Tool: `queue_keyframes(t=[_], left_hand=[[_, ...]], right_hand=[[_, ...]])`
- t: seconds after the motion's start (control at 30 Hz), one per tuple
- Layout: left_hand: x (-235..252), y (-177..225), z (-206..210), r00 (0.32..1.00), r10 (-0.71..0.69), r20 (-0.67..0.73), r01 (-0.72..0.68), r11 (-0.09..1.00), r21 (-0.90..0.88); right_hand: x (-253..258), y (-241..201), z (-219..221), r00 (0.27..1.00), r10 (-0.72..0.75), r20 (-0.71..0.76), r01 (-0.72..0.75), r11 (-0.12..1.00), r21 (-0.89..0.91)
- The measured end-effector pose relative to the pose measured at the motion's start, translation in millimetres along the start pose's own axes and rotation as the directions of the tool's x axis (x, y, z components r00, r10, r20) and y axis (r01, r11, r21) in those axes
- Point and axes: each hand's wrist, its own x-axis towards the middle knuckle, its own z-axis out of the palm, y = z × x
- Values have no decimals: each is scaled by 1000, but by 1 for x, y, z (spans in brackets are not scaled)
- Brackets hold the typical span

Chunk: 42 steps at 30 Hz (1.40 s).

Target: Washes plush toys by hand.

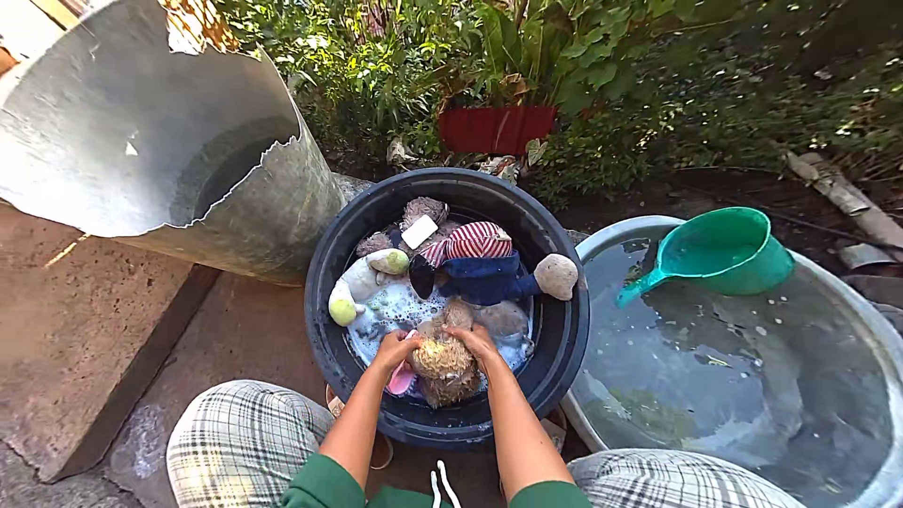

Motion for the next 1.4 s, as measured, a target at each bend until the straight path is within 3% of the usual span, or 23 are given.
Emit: queue_keyframes(t=[0.07,0.13,0.2,0.27,0.33,0.43,0.6,0.7,0.83,0.93,1.0,1.1,1.23,1.3,1.4], left_hand=[[-6,-2,5,1000,0,-19,-2,997,-73],[-7,-8,10,998,22,-58,-29,992,-125],[-6,-16,12,996,54,-68,-65,983,-174],[-6,-18,6,996,76,-35,-82,973,-217],[-11,-14,-6,994,98,47,-83,964,-252],[-26,-2,-17,971,174,162,-120,947,-297],[-33,11,-22,904,374,207,-260,866,-427],[-32,19,-18,883,406,234,-290,866,-407],[-19,9,-10,969,180,170,-157,978,-140],[2,-8,-3,997,57,44,-60,996,68],[6,-12,6,1000,11,-1,-11,1000,28],[-1,1,23,999,50,10,-50,999,-10],[-1,32,37,969,245,26,-245,943,227],[5,50,47,975,190,116,-219,912,346],[26,61,73,980,36,198,-98,945,313]], right_hand=[[3,-2,5,997,-67,43,72,992,-104],[-11,-13,9,985,-170,33,171,985,-37],[-34,-24,11,967,-255,-19,251,934,255],[-53,-36,8,954,-297,-51,278,801,531],[-71,-46,3,939,-336,-66,296,700,650],[-99,-66,-8,946,-322,-44,257,659,707],[-139,-108,-42,977,-199,-79,192,651,734],[-163,-123,-57,967,-233,-103,240,695,677],[-169,-105,-61,951,-257,-169,306,722,621],[-152,-79,-58,953,-141,-268,276,769,576],[-144,-63,-52,959,-78,-273,219,814,538],[-149,-42,-42,975,-126,-185,187,912,365],[-156,-25,-24,985,-170,3,170,985,-10],[-154,-18,-17,974,-199,105,218,950,-223],[-153,-18,-14,946,-213,245,306,837,-455]])
